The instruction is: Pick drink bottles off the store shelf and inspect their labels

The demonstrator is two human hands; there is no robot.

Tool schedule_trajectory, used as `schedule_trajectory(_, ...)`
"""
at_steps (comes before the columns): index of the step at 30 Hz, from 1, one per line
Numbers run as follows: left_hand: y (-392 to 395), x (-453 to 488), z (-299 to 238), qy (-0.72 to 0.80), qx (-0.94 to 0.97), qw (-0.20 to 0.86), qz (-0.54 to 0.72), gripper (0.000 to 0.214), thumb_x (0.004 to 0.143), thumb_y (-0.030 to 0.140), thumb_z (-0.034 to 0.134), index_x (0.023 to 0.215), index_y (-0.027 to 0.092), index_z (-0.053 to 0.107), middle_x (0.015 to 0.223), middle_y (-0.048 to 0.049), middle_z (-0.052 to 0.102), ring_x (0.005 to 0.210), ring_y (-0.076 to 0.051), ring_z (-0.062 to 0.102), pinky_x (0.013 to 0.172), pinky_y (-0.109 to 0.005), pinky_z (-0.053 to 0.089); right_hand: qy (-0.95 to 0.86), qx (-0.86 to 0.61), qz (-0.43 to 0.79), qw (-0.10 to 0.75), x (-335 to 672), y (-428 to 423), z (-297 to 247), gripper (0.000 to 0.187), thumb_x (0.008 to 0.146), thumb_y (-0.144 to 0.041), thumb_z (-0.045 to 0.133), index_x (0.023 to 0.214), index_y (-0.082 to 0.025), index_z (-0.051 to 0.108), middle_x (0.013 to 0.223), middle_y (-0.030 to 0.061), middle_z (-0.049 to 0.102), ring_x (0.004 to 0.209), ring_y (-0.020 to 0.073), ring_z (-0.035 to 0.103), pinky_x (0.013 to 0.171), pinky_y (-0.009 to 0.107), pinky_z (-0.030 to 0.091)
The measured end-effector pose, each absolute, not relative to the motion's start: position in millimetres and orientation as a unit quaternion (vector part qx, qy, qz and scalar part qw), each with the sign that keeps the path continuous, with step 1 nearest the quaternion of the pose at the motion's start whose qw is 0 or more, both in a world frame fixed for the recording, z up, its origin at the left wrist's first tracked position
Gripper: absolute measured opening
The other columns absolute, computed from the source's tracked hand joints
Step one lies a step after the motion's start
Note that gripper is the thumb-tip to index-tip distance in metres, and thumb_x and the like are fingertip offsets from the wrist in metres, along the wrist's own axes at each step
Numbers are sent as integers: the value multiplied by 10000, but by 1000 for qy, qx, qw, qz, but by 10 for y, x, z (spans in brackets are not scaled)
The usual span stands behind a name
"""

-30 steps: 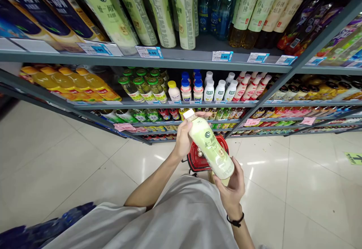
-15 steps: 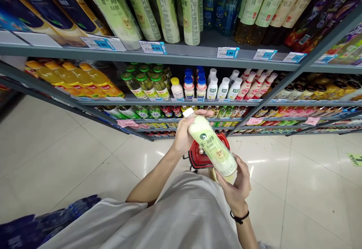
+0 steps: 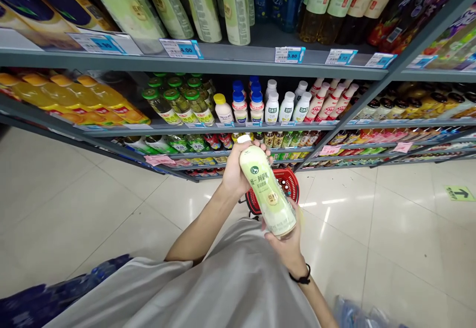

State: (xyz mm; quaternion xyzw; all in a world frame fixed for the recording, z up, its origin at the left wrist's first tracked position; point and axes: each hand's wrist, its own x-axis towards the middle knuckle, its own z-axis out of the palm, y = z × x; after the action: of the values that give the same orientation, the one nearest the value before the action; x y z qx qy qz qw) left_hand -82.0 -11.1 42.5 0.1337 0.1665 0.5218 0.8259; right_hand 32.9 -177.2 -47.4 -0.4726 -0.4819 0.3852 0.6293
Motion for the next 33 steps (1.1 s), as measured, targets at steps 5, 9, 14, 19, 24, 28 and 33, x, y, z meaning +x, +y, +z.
schedule_trajectory(5,-121,-854,433,169,139,816,534,132,838,285,708,857,156,693,857,-23,688,796,-154,695,814,-291,602,-353,-352,617,608,318,-1786,-445,712,902,-803,574,1303,-216,605,883,98,739,666,265,705,440,370,558)
schedule_trajectory(9,-129,-908,442,176,156,810,537,124,856,271,705,858,148,694,872,-24,690,829,-145,698,922,-305,598,-361,-375,571,635,393,-1793,-385,646,917,-660,689,1402,-253,564,1033,105,751,730,260,731,548,398,614)
schedule_trajectory(14,-113,-965,440,184,178,819,513,147,824,282,725,832,141,683,860,-35,675,878,-179,715,975,-348,599,-427,-443,459,641,462,-1858,-460,711,874,-545,799,1483,-272,557,1390,159,658,1033,333,769,766,470,686)
schedule_trajectory(19,-92,-981,436,205,184,813,514,152,781,273,748,816,144,676,827,-30,670,916,-204,729,1000,-385,598,-487,-511,344,619,564,-1878,-529,752,859,-443,829,1525,-239,547,1490,170,603,1324,365,651,1090,544,590)
schedule_trajectory(24,-71,-985,432,213,192,819,497,202,721,272,791,825,137,682,827,-40,692,926,-223,735,1011,-421,596,-568,-538,197,592,632,-1855,-497,826,775,-285,902,1527,-231,564,1380,146,681,1227,298,703,1039,420,625)
schedule_trajectory(28,-48,-982,438,214,200,818,496,215,702,267,807,817,134,683,839,-48,703,902,-218,735,1010,-427,593,-633,-536,94,551,661,-1822,-483,897,776,-216,900,1581,-242,506,1302,150,703,1133,293,731,936,436,667)
schedule_trajectory(33,-15,-968,437,233,202,809,501,213,697,271,809,788,135,674,818,-40,697,854,-199,729,1012,-422,588,-720,-504,-15,478,754,-1789,-492,946,795,-125,869,1626,-255,436,1434,210,635,1265,369,680,915,533,672)
